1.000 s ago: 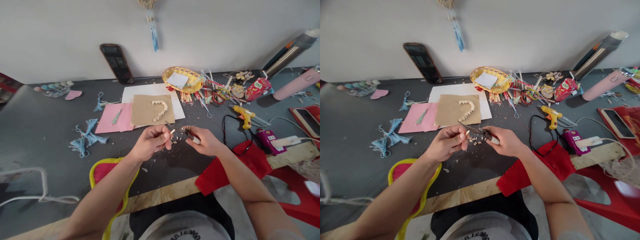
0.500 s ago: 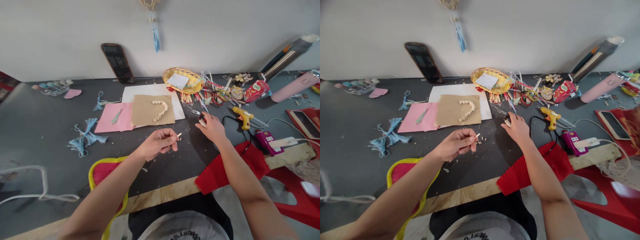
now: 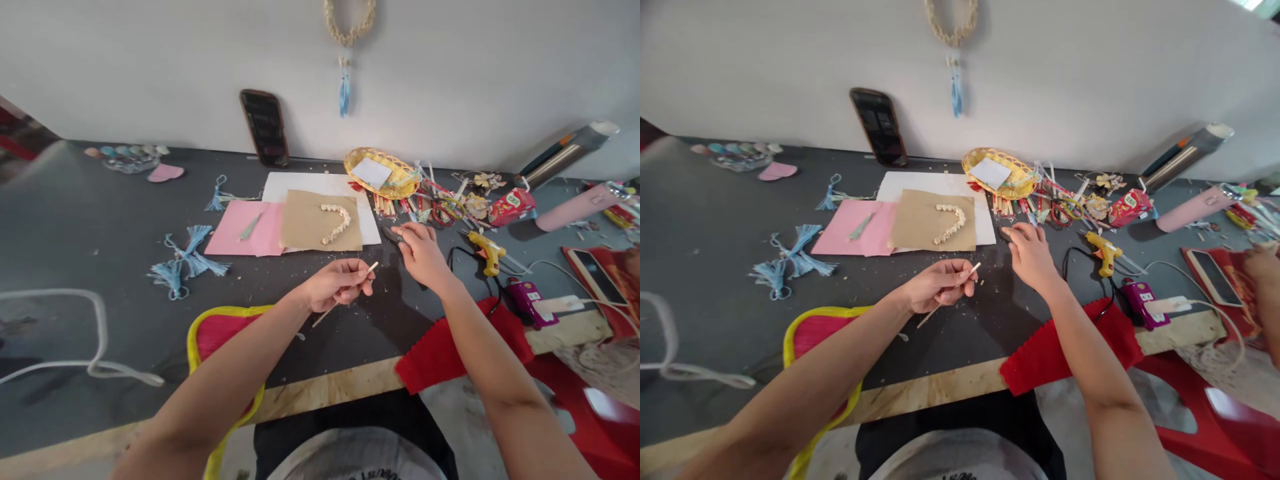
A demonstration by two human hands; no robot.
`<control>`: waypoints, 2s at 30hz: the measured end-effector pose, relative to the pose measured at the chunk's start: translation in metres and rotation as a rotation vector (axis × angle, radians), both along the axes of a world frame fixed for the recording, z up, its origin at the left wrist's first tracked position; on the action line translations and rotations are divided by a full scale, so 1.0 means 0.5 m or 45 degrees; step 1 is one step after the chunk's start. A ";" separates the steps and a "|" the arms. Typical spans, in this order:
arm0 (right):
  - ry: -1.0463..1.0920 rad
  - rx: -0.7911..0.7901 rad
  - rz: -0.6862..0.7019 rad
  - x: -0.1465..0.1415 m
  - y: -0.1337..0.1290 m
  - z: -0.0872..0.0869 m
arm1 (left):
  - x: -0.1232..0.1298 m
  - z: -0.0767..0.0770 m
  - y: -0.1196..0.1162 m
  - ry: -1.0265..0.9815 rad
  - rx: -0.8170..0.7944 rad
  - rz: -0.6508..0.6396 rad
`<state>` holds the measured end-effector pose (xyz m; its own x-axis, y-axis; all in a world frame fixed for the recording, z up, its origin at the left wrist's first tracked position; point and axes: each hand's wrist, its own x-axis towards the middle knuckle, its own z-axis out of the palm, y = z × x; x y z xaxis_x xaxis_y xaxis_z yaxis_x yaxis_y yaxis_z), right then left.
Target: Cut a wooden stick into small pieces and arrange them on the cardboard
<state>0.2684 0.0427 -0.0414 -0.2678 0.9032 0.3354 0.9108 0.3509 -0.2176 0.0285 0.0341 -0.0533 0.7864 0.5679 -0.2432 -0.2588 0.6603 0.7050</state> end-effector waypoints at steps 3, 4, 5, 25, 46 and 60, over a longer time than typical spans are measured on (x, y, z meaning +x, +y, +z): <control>-0.069 -0.022 0.157 -0.056 0.052 0.024 | -0.005 -0.007 0.002 -0.083 0.012 -0.117; -0.102 -0.036 0.173 -0.077 0.071 0.029 | -0.007 -0.009 0.003 -0.106 0.017 -0.153; -0.136 -0.054 0.170 -0.098 0.091 0.032 | -0.009 -0.011 0.003 -0.128 0.021 -0.183; -0.352 -0.302 0.075 -0.215 0.207 -0.005 | -0.008 -0.019 0.013 -0.278 0.053 -0.296; -0.400 -0.250 0.003 -0.220 0.202 0.005 | -0.005 -0.022 0.016 -0.226 0.088 -0.294; -0.292 -0.245 0.062 -0.223 0.203 0.003 | -0.005 -0.024 0.015 -0.188 0.109 -0.305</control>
<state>0.1567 0.1442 -0.0397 -0.3614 0.9285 0.0848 0.9269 0.3677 -0.0751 0.0262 0.0416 -0.0654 0.9238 0.3754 -0.0757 -0.2066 0.6549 0.7269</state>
